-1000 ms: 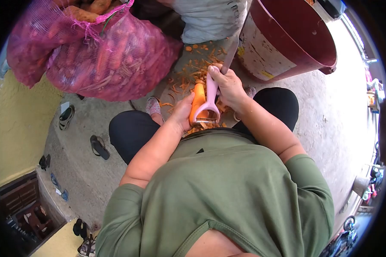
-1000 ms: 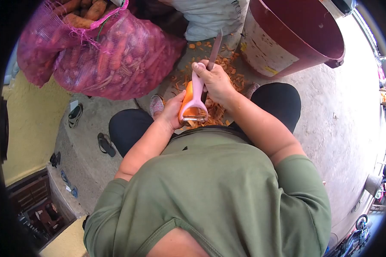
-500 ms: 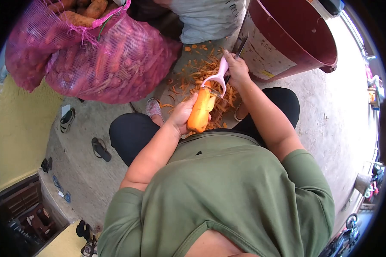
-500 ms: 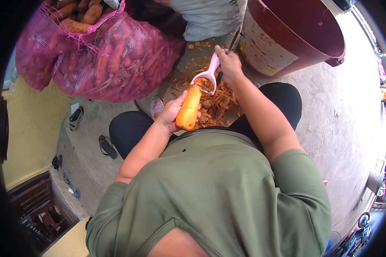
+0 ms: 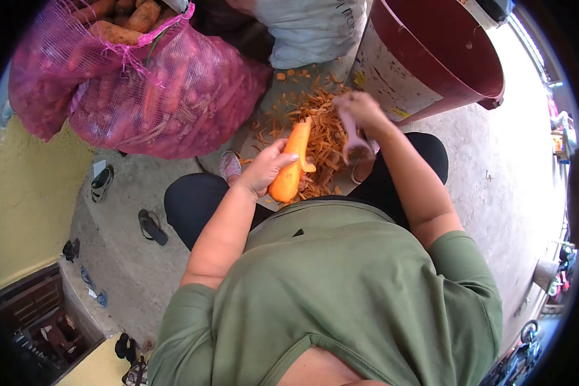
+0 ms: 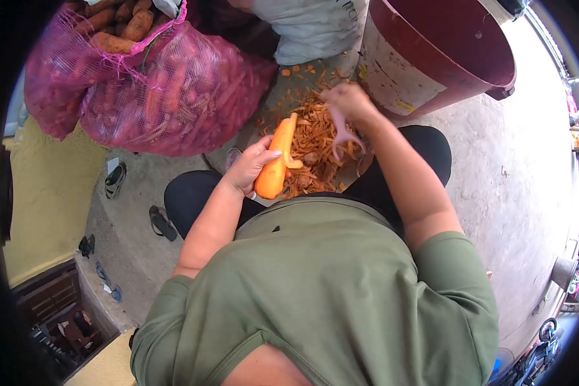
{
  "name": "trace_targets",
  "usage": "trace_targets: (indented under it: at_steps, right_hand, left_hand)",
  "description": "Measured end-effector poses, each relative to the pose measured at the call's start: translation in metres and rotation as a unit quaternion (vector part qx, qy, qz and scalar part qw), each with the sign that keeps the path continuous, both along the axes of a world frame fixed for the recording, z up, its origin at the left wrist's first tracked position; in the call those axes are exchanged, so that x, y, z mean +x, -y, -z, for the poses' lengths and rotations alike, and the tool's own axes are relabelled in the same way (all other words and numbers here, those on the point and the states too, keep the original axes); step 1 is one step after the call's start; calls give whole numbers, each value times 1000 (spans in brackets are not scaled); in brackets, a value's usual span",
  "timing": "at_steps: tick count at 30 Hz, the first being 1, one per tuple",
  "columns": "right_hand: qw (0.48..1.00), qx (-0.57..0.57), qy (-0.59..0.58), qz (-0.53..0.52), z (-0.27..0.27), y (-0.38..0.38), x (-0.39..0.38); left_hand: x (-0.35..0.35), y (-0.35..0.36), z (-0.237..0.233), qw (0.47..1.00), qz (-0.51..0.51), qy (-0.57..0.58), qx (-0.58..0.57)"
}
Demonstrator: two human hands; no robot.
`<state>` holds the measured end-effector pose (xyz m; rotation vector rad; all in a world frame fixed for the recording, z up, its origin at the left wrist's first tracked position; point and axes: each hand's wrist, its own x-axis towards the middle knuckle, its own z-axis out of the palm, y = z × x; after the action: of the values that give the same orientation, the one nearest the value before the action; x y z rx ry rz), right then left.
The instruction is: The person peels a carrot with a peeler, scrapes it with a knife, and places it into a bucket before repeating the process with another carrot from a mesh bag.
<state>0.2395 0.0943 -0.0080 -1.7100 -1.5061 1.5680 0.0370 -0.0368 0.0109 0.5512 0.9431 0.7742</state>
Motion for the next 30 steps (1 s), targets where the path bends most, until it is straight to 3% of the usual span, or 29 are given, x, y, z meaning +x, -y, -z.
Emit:
trace_targets:
  at_steps: [2, 4, 7, 10, 13, 19, 25, 30]
  right_hand:
    - [951, 39, 139, -273, -28, 23, -13]
    - [935, 9, 105, -338, -19, 40, -22]
    - [921, 49, 112, -371, -11, 52, -27]
    - [937, 15, 132, -323, -13, 49, -27]
    - [927, 23, 133, -349, -13, 51, -27]
    - [907, 13, 169, -385, -7, 49, -29]
    - [915, 41, 151, -372, -8, 54, -30]
    - [894, 108, 163, -404, 23, 52, -37]
  left_hand:
    - [-3, -5, 13, 983, 2, -168, 68]
    - [-6, -10, 35, 946, 1, -297, 133]
    - [-7, -12, 45, 878, 31, -445, 170]
    - [-6, -11, 34, 849, 37, -493, 186]
    - [-5, -11, 31, 795, 44, -562, 223]
    - [-4, -11, 33, 762, 62, -609, 213]
    - [-4, -13, 33, 762, 78, -608, 206]
    - [3, -10, 32, 743, 117, -629, 197]
